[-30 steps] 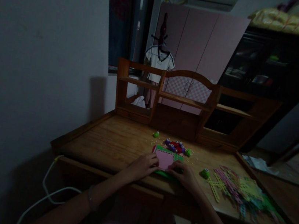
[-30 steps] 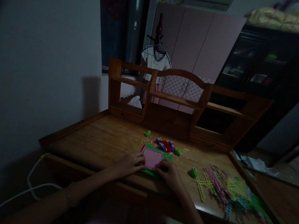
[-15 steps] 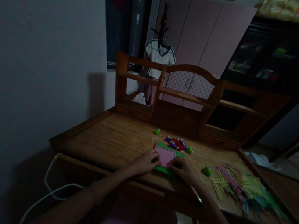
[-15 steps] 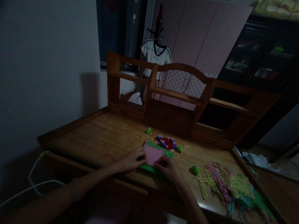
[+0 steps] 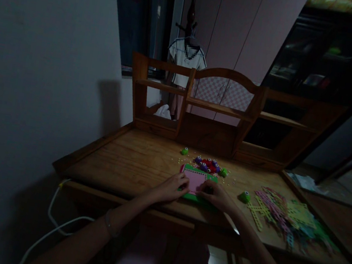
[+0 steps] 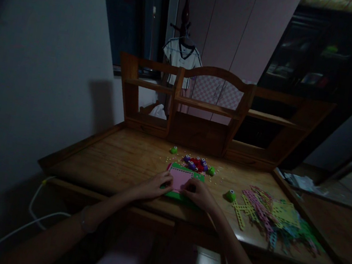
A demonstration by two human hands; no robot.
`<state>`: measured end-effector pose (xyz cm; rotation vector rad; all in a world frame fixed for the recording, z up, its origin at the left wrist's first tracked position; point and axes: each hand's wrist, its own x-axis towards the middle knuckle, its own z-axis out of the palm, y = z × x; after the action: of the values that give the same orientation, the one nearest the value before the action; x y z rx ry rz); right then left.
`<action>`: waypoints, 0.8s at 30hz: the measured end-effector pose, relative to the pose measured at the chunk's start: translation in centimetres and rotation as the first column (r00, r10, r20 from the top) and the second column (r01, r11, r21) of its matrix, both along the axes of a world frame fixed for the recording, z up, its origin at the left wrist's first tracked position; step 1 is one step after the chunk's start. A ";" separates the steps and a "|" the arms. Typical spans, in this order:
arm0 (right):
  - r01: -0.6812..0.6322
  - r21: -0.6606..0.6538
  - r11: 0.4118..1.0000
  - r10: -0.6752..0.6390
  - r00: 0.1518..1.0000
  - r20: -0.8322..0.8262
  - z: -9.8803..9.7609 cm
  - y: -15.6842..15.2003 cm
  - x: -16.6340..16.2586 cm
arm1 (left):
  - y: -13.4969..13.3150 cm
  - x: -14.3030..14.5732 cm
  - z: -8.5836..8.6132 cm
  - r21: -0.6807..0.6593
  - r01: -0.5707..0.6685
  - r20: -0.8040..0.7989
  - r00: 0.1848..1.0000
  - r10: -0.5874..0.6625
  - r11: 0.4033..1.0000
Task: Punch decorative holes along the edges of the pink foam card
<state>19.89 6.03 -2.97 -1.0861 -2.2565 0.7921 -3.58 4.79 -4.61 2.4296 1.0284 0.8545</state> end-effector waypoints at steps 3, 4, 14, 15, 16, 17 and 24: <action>0.002 -0.005 1.000 -0.002 1.000 0.001 0.0 0.0 0.1 | 0.0 0.0 0.0 0.006 0.009 -0.003 1.000 -0.009 1.000; 0.002 -0.004 1.000 -0.002 1.000 0.001 0.0 0.0 0.1 | 0.0 0.0 0.0 0.006 0.006 -0.003 1.000 -0.006 1.000; 0.004 -0.002 1.000 -0.004 1.000 0.002 -0.2 0.1 0.0 | -0.4 -0.9 0.1 0.145 0.172 -0.133 0.979 -0.153 0.974; 0.004 0.003 1.000 -0.004 1.000 0.005 -0.2 0.1 0.1 | -0.6 -1.1 0.3 0.165 0.187 -0.175 0.972 -0.158 0.968; 0.004 0.008 1.000 -0.004 1.000 0.007 -0.2 0.1 0.1 | -0.8 -1.3 0.5 0.183 0.196 -0.211 0.965 -0.156 0.963; 0.003 0.012 1.000 -0.003 1.000 0.009 -0.2 0.1 0.1 | -1.1 -1.5 0.7 0.200 0.198 -0.239 0.960 -0.148 0.960; 0.019 -0.008 1.000 -0.019 1.000 0.010 -0.2 -0.1 0.0 | -3.2 -2.7 2.2 0.246 0.150 -0.327 0.943 -0.064 0.958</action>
<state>19.88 5.95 -3.16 -1.1158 -2.2496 0.7910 -6.33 1.64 -2.44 2.8963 0.9216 0.6115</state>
